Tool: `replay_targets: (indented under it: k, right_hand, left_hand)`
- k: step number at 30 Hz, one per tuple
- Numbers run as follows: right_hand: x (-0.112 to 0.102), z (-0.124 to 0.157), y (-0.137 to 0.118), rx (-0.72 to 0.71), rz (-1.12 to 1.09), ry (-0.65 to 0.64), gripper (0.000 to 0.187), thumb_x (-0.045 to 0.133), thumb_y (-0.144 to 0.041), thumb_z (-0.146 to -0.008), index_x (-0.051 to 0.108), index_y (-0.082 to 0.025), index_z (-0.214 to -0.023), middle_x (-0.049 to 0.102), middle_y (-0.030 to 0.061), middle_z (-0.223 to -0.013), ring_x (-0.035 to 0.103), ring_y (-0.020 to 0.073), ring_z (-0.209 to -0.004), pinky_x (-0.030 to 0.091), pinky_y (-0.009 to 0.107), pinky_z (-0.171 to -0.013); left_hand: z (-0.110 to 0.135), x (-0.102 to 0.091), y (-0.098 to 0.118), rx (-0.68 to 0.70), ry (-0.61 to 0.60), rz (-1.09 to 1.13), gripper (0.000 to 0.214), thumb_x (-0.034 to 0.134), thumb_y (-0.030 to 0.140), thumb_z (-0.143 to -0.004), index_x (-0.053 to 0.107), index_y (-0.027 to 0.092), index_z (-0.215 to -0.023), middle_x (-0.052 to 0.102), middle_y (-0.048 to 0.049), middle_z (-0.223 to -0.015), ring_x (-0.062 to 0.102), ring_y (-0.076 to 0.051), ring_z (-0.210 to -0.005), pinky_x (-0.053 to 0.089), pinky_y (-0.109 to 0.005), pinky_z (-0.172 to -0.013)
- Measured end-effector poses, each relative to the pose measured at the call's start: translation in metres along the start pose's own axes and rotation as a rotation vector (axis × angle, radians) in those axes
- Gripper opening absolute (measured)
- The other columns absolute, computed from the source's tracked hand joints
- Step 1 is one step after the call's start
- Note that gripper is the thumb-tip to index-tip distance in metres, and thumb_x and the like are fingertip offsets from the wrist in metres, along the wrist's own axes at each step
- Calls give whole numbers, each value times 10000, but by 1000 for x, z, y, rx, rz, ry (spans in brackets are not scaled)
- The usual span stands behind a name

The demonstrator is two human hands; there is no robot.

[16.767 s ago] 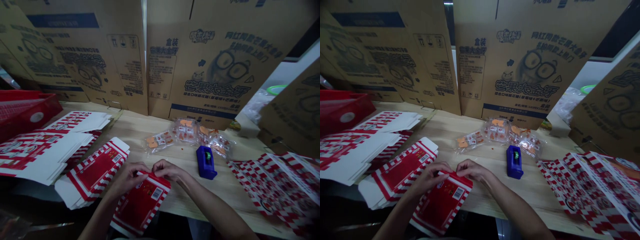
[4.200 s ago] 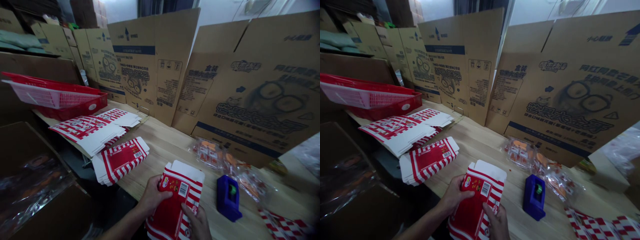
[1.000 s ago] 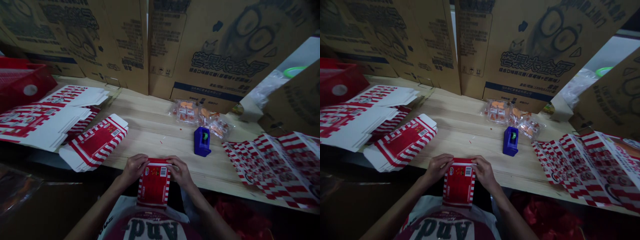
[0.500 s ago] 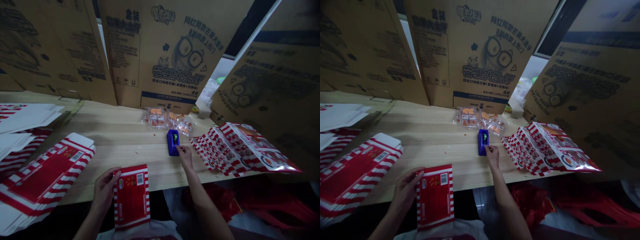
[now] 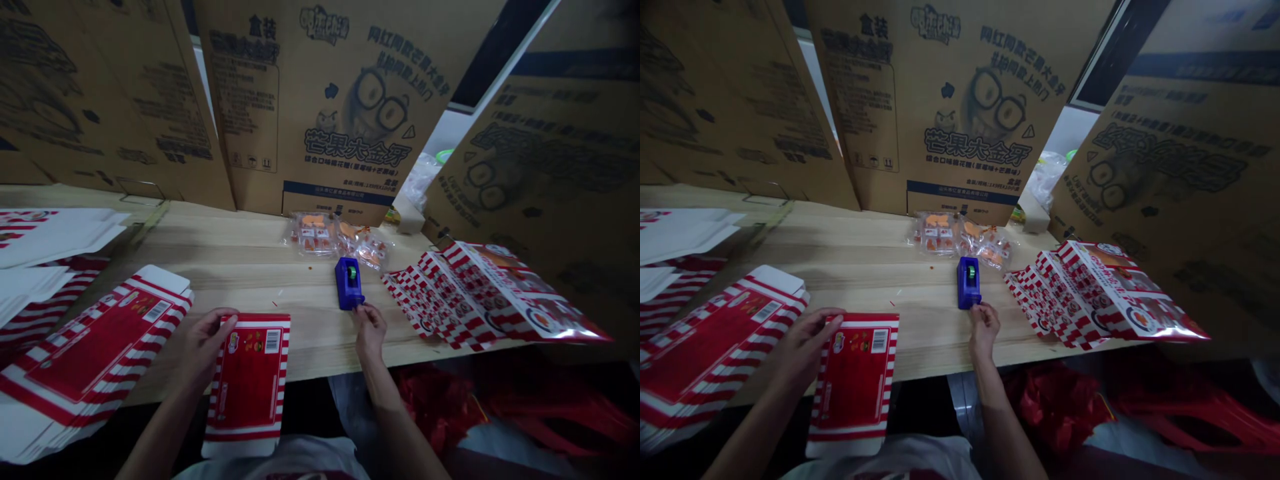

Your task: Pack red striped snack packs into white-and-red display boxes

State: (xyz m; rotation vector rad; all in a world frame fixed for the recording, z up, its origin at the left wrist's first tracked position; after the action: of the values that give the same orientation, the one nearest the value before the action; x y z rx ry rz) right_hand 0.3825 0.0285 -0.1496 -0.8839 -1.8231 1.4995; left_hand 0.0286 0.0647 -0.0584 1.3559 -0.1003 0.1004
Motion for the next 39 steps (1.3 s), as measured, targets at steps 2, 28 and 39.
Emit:
replay_targets:
  k: [2,28,39]
  right_hand:
    - [-2,2,3,-8,38,8,313,669,-473,-678,621,-164,-687,598,48,-831,555,173,-774,476,334,-724]
    - [133,38,-130,104,514,-1752,456,878,-367,-523,588,-177,-818,610,-49,-646,553,128,-602,385,217,-559]
    - [197,-19,-110,-31,594,-1328,162,658,-307,-837,696,-150,-837,702,8,-766,633,109,-658,484,197,-601]
  left_hand:
    - [2,8,8,6,-102,-72,356,770,435,-663,651,164,-861,648,7,-693,585,-125,-563,462,-203,-499]
    - [9,38,11,155,-320,-206,207,674,355,-767,665,151,-805,631,-15,-715,557,-137,-644,434,-222,-588]
    - [17,-33,1,196,322,-105,286,622,457,-777,614,250,-975,694,-33,-946,684,-246,-840,570,-356,-686]
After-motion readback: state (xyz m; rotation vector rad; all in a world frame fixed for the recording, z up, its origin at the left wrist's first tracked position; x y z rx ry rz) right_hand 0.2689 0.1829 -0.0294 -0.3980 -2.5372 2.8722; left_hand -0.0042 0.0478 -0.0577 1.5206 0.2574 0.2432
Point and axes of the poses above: each hand's wrist, its own z-axis away from the middle knuckle, its own x-axis out of the palm, y = z × x, the point moved 2 cm from there along -z, towards the middle knuckle
